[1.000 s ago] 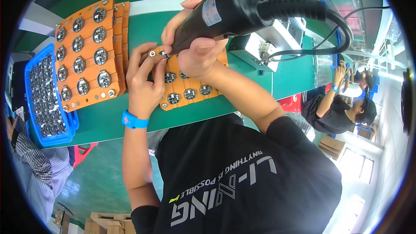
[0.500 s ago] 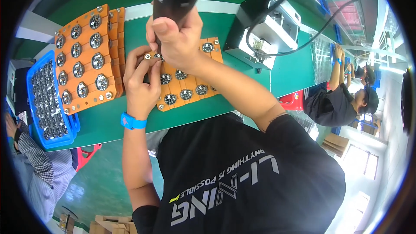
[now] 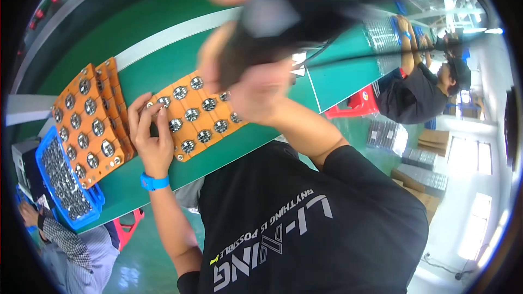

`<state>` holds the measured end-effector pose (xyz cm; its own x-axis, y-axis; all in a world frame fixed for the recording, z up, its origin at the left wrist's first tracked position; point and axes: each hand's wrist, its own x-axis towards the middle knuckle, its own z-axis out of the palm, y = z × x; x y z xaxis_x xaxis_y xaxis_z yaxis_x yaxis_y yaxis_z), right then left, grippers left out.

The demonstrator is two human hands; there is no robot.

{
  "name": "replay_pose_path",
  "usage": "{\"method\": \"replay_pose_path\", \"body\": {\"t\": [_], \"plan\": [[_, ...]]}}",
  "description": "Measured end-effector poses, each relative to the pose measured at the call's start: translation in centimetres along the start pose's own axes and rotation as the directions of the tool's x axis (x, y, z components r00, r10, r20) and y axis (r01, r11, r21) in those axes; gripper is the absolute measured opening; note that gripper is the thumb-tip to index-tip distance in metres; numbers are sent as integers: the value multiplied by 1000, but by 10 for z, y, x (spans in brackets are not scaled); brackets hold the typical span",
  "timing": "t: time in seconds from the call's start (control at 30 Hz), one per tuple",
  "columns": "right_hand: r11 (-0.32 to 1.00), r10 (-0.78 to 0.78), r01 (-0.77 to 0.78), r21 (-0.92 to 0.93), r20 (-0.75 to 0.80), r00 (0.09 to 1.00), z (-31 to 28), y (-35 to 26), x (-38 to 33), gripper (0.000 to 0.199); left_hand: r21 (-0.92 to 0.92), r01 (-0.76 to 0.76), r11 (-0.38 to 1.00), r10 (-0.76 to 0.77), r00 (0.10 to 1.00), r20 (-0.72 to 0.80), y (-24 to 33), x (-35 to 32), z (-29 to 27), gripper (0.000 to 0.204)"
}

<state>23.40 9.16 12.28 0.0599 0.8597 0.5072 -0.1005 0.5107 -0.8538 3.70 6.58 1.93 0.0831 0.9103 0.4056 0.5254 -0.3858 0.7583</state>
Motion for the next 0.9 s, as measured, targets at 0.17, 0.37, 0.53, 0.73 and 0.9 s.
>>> {"method": "replay_pose_path", "body": {"t": [0.17,0.37,0.53,0.73,0.9], "plan": [[965,-115,10,-262,-390,914,-72,-33,1,98,4,6,1000,-6,1000,27,3,4,2,12],[974,-147,70,-214,-370,917,-106,-6,-11,86,-56,42,998,-38,997,68,5,4,6,15],[978,-96,15,-210,-383,919,-107,-3,-11,82,-46,3,999,0,998,61,2,3,4,19],[995,39,-62,-72,-288,957,-76,-6,-19,85,-64,-8,998,11,999,53,-7,0,-8,26],[992,88,-80,99,-78,993,12,8,-21,96,-91,38,995,-34,999,42,-15,-9,-17,29]]}}
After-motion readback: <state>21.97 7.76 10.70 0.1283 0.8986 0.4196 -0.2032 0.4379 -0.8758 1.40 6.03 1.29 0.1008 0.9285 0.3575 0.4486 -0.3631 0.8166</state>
